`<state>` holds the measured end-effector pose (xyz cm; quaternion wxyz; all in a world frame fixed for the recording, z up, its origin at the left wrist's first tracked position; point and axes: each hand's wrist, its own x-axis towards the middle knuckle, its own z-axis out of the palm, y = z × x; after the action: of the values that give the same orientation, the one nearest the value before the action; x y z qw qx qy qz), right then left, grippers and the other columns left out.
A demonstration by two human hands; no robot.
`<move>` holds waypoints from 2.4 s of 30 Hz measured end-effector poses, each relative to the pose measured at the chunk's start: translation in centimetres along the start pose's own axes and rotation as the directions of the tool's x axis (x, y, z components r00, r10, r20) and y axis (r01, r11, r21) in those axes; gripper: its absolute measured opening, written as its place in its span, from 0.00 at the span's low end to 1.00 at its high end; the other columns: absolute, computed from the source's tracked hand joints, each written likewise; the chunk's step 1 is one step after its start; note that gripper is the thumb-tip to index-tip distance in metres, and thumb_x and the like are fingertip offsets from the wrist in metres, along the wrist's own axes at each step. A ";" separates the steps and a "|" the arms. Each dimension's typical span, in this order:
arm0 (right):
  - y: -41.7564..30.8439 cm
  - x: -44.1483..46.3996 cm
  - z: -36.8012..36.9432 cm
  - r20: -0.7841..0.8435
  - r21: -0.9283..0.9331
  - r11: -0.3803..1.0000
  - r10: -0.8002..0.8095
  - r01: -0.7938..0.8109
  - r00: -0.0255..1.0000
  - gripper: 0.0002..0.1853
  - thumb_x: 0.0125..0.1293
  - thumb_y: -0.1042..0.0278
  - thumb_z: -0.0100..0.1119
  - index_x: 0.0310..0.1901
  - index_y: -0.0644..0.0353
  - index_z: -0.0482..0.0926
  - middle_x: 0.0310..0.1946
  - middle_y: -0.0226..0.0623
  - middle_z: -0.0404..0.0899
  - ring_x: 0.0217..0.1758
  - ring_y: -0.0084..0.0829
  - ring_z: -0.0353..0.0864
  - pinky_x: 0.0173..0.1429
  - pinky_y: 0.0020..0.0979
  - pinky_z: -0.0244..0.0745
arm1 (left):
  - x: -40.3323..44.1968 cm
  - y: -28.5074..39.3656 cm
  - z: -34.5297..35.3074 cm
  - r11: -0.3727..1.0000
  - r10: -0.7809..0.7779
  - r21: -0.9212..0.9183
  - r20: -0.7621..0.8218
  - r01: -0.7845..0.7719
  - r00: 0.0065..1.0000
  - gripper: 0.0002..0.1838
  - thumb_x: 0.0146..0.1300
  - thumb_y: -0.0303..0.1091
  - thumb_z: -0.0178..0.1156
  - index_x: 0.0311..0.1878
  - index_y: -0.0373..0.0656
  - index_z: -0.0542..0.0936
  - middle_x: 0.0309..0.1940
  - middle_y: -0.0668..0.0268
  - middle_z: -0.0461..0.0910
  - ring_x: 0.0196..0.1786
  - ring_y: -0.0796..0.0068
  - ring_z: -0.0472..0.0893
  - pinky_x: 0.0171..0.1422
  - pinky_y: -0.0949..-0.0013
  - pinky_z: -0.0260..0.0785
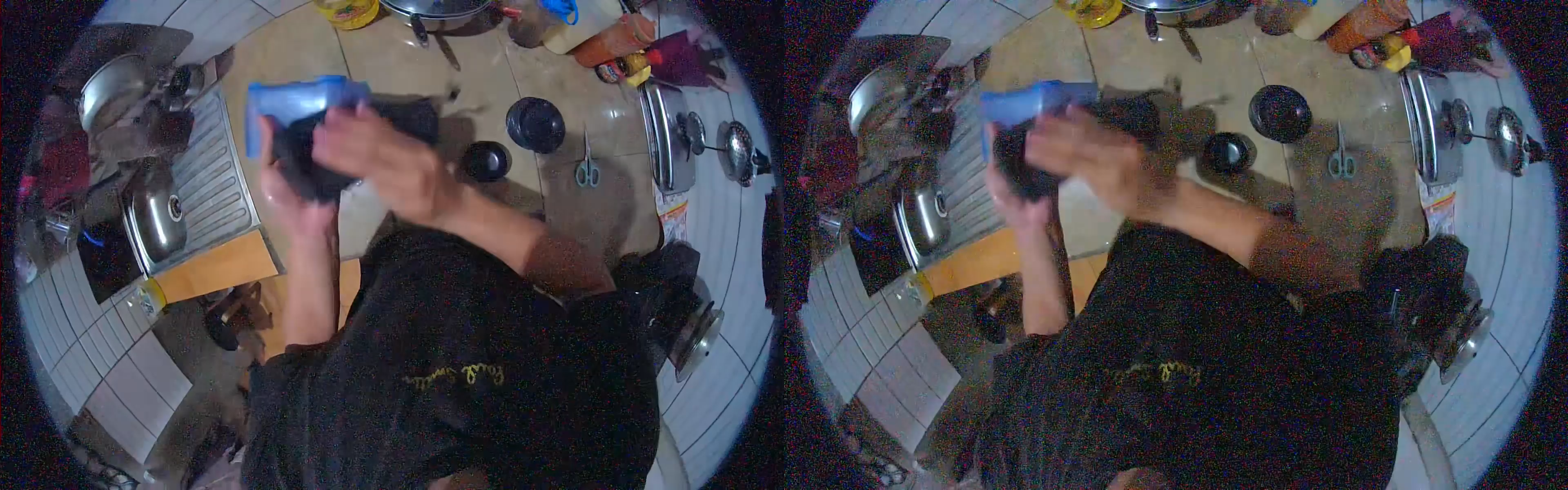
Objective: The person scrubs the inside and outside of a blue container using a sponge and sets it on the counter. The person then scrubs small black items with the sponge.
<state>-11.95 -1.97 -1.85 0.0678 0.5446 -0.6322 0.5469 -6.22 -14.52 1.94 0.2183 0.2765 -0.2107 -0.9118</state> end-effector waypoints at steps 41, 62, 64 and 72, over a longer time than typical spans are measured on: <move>1.0 -5.8 3.2 -0.228 0.091 0.929 0.370 -0.359 0.900 0.24 0.52 0.88 0.50 0.53 0.68 0.75 0.59 0.48 0.72 0.67 0.41 0.66 0.70 0.38 0.60 | 1.7 0.4 -7.6 0.596 -0.064 -0.687 0.476 0.416 0.877 0.27 0.72 0.37 0.42 0.68 0.32 0.55 0.71 0.49 0.48 0.74 0.52 0.46 0.77 0.48 0.37; -2.8 -2.8 2.2 0.420 0.891 -0.454 0.795 -0.029 0.438 0.18 0.66 0.63 0.51 0.55 0.61 0.70 0.50 0.39 0.77 0.55 0.37 0.76 0.63 0.41 0.67 | 2.6 -1.0 -8.9 0.822 -0.103 -0.487 0.381 0.295 0.919 0.23 0.71 0.35 0.45 0.65 0.33 0.61 0.65 0.51 0.63 0.69 0.55 0.61 0.75 0.46 0.46; -1.6 -3.3 2.4 0.406 0.896 -0.443 0.782 -0.037 0.472 0.18 0.67 0.60 0.52 0.54 0.59 0.70 0.51 0.38 0.77 0.56 0.36 0.75 0.63 0.42 0.67 | 2.4 -1.1 -8.8 0.898 -0.144 -0.334 0.395 0.288 0.908 0.24 0.71 0.38 0.47 0.64 0.32 0.63 0.64 0.52 0.65 0.64 0.56 0.67 0.71 0.53 0.55; -3.4 -2.6 2.1 0.333 0.941 -0.329 0.848 -0.084 0.411 0.15 0.66 0.66 0.56 0.53 0.60 0.72 0.49 0.35 0.78 0.52 0.30 0.77 0.60 0.35 0.70 | 1.5 -2.1 -6.0 0.876 -0.261 -0.295 0.379 0.383 0.888 0.22 0.70 0.39 0.49 0.60 0.35 0.68 0.58 0.53 0.71 0.60 0.58 0.71 0.68 0.53 0.60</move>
<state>-7.22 -1.36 -2.33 -0.4044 -0.1274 -0.1842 0.8867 -4.37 -15.14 -4.25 0.0703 0.1077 -0.0232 -0.9914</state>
